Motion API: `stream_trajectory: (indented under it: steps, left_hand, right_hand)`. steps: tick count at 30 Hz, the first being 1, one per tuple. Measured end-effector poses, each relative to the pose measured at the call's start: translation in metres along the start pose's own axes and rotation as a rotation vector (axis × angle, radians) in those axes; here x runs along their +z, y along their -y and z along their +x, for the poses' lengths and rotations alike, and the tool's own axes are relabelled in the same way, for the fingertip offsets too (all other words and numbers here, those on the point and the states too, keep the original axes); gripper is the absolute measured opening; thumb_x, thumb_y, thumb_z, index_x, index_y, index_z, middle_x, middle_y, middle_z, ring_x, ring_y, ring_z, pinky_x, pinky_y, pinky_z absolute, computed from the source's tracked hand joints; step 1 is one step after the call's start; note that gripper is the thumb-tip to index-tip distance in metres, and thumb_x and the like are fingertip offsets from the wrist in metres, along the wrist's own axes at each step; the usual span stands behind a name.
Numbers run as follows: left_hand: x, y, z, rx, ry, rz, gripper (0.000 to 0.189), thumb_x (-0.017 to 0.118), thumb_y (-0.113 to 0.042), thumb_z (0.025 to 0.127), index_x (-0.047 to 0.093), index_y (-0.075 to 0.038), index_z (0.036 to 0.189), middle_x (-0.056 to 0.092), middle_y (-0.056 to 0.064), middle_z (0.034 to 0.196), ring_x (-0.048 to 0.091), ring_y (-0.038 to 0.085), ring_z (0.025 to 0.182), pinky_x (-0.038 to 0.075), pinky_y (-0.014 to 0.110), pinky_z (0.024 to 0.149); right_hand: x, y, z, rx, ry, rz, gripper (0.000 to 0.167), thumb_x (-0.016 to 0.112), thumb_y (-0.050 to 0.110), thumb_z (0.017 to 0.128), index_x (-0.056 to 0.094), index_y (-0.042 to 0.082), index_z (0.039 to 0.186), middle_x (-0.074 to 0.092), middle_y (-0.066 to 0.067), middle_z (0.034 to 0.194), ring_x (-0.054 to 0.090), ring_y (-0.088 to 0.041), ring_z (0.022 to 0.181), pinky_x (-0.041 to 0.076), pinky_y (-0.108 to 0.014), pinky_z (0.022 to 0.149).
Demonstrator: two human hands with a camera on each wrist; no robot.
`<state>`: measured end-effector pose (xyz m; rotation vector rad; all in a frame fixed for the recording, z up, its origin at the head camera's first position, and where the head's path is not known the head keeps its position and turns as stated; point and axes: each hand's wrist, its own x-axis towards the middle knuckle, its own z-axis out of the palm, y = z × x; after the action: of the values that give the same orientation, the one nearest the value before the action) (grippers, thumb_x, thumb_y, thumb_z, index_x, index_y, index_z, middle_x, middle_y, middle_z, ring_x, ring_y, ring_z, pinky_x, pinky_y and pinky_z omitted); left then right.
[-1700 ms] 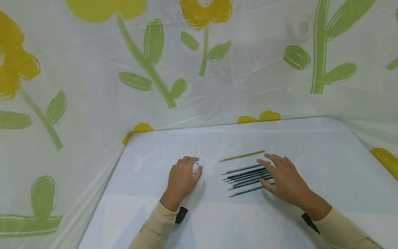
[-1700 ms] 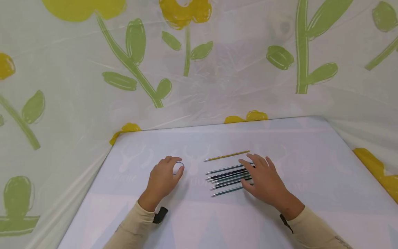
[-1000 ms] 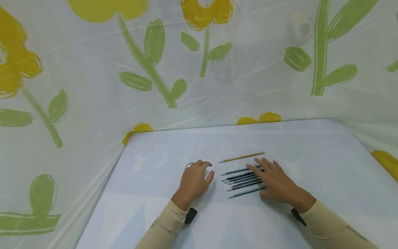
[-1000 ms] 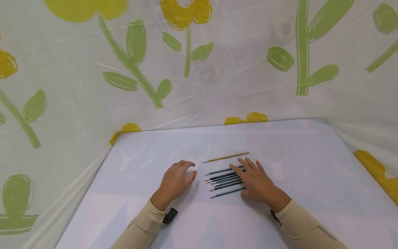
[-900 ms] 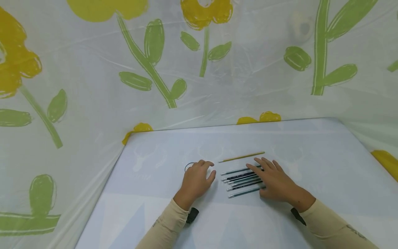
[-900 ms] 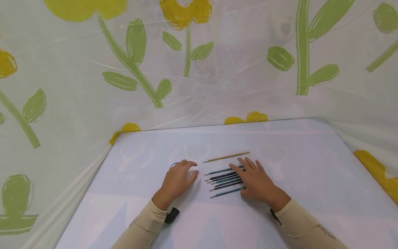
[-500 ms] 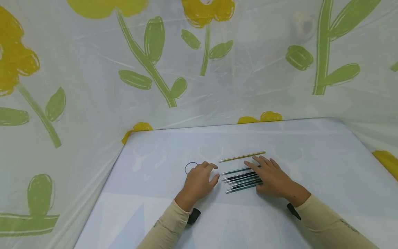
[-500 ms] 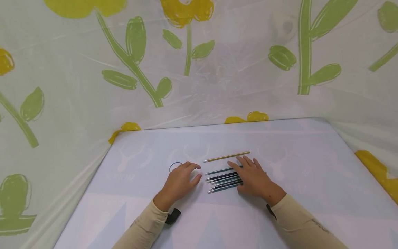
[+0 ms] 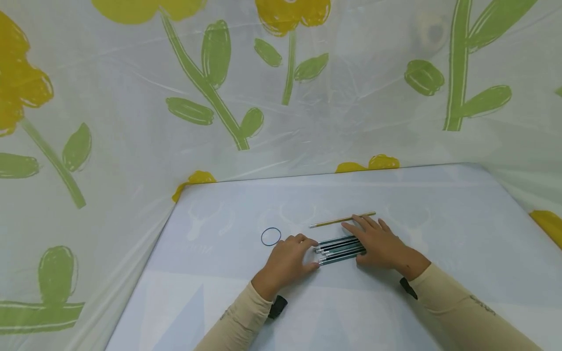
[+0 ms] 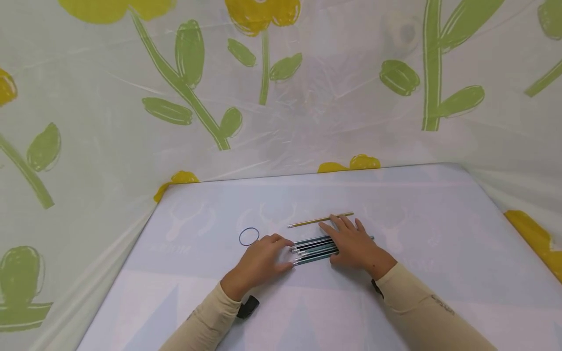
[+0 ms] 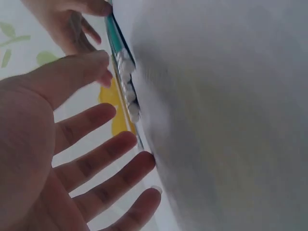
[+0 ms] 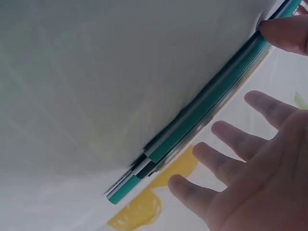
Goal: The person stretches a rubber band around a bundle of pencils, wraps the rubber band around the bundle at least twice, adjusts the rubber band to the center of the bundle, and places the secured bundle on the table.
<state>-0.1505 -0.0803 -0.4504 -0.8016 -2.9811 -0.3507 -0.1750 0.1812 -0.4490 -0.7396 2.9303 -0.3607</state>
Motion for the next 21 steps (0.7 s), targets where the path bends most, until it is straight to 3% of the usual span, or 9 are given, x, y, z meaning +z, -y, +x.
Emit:
stream_trajectory:
  steps: [10, 15, 21]
  left_hand:
    - [0.000, -0.008, 0.008, 0.046, 0.011, 0.093, 0.050, 0.080, -0.045, 0.082, 0.068, -0.023, 0.125, 0.070, -0.002, 0.115, 0.064, 0.018, 0.103, 0.053, 0.033, 0.077]
    - [0.000, -0.012, 0.010, 0.067, 0.050, 0.143, 0.052, 0.078, -0.043, 0.084, 0.063, -0.033, 0.133, 0.067, -0.001, 0.122, 0.063, 0.020, 0.106, 0.053, 0.036, 0.076]
    - [0.001, -0.014, 0.011, 0.085, 0.108, 0.211, 0.047, 0.072, -0.044, 0.090, 0.059, -0.044, 0.136, 0.062, -0.001, 0.133, 0.061, 0.023, 0.116, 0.052, 0.046, 0.084]
  right_hand:
    - [-0.004, 0.000, 0.006, 0.029, 0.059, 0.033, 0.085, 0.077, 0.027, 0.080, 0.038, 0.015, 0.155, 0.031, -0.020, 0.161, 0.025, -0.045, 0.149, 0.016, -0.072, 0.115]
    - [-0.004, -0.001, 0.009, 0.028, 0.080, 0.070, 0.085, 0.077, 0.025, 0.080, 0.037, 0.014, 0.154, 0.030, -0.021, 0.161, 0.024, -0.045, 0.150, 0.015, -0.070, 0.117]
    - [-0.005, -0.001, 0.010, 0.024, 0.080, 0.070, 0.085, 0.077, 0.024, 0.081, 0.037, 0.013, 0.154, 0.032, -0.022, 0.160, 0.026, -0.044, 0.149, 0.016, -0.069, 0.117]
